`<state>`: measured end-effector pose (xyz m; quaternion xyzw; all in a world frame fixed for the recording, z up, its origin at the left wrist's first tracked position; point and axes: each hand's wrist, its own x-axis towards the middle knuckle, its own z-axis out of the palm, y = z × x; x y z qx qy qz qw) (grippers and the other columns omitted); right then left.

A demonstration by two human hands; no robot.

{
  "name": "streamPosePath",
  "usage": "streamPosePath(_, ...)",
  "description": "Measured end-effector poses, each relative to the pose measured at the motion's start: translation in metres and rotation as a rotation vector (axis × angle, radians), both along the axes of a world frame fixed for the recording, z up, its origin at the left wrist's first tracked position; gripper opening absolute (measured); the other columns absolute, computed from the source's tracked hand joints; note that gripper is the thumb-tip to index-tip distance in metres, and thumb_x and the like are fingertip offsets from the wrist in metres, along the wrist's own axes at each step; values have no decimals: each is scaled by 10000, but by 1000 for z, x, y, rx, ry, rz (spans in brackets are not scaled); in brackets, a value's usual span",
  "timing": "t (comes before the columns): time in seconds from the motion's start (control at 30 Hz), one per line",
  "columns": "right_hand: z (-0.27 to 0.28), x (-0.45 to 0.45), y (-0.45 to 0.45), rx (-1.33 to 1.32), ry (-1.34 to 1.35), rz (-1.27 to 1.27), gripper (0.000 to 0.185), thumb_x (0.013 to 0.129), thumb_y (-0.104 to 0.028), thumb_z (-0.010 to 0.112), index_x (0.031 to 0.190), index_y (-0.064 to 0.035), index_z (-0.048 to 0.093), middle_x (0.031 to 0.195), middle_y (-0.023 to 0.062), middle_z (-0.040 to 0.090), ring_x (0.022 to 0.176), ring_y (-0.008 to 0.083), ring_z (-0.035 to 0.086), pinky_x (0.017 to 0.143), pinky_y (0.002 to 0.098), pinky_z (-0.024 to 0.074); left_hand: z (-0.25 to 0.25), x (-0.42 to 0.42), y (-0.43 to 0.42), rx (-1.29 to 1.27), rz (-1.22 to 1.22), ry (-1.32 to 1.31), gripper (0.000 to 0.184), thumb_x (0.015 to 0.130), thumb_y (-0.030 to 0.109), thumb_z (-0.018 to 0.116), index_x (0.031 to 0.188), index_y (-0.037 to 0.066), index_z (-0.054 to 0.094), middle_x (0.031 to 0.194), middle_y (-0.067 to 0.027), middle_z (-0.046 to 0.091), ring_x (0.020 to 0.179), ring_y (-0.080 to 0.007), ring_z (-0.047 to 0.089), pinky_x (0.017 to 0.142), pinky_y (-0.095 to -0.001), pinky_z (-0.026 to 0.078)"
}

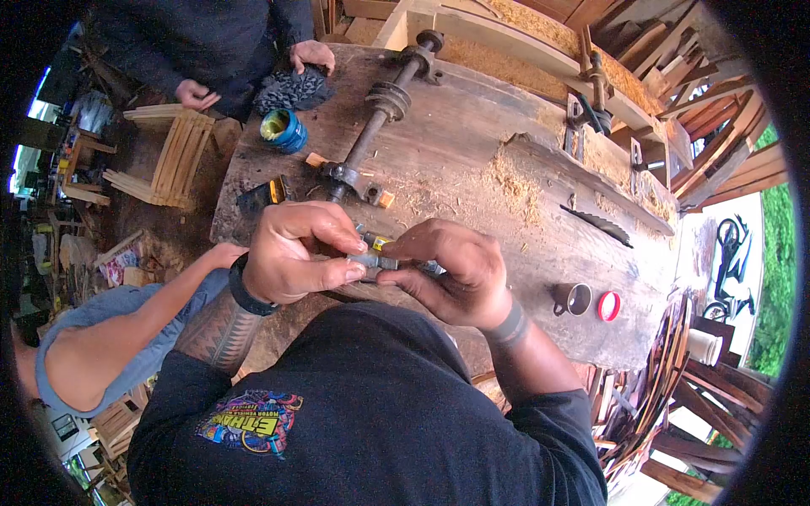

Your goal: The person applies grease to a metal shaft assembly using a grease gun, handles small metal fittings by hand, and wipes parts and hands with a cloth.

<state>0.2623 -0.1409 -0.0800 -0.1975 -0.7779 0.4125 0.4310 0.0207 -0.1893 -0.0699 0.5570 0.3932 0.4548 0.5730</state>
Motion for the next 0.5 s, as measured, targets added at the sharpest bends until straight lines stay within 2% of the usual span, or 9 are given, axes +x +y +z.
streamPosePath(0.13, -7, -4, -3, -11, 60, -45, 279, 765, -110, 900, 909, -17, 681, 846, 116, 733, 781, 253, 738, 671, 340, 580, -3, 3, -2, 59, 48, -31, 168, 744, -47, 817, 890, -25, 735, 921, -147, 719, 846, -190, 700, 753, -301, 543)
streamPosePath(0.23, -8, -3, -4, -6, 16, -59, 309, 758, -125, 905, 933, -12, 678, 848, 117, 732, 772, 253, 735, 662, 340, 575, -5, -1, 2, 233, 30, 70, 166, 742, -39, 821, 883, -20, 737, 908, -144, 723, 837, -189, 702, 751, -303, 545)
streamPosePath(0.33, -11, -2, -5, 5, 4, -61, 338, 748, -153, 910, 946, -10, 675, 861, 118, 729, 763, 260, 727, 646, 347, 570, -3, -1, 2, 282, 33, 92, 168, 739, -37, 824, 880, -14, 737, 896, -140, 729, 823, -193, 707, 742, -301, 547)
streamPosePath(0.5, -8, -3, -2, 238, -92, -71, 337, 785, -211, 879, 950, -8, 666, 826, 118, 686, 717, 292, 690, 615, 376, 546, -3, -4, 5, 382, -5, 133, 181, 738, -27, 827, 898, -8, 745, 897, -140, 741, 798, -207, 721, 710, -305, 554)
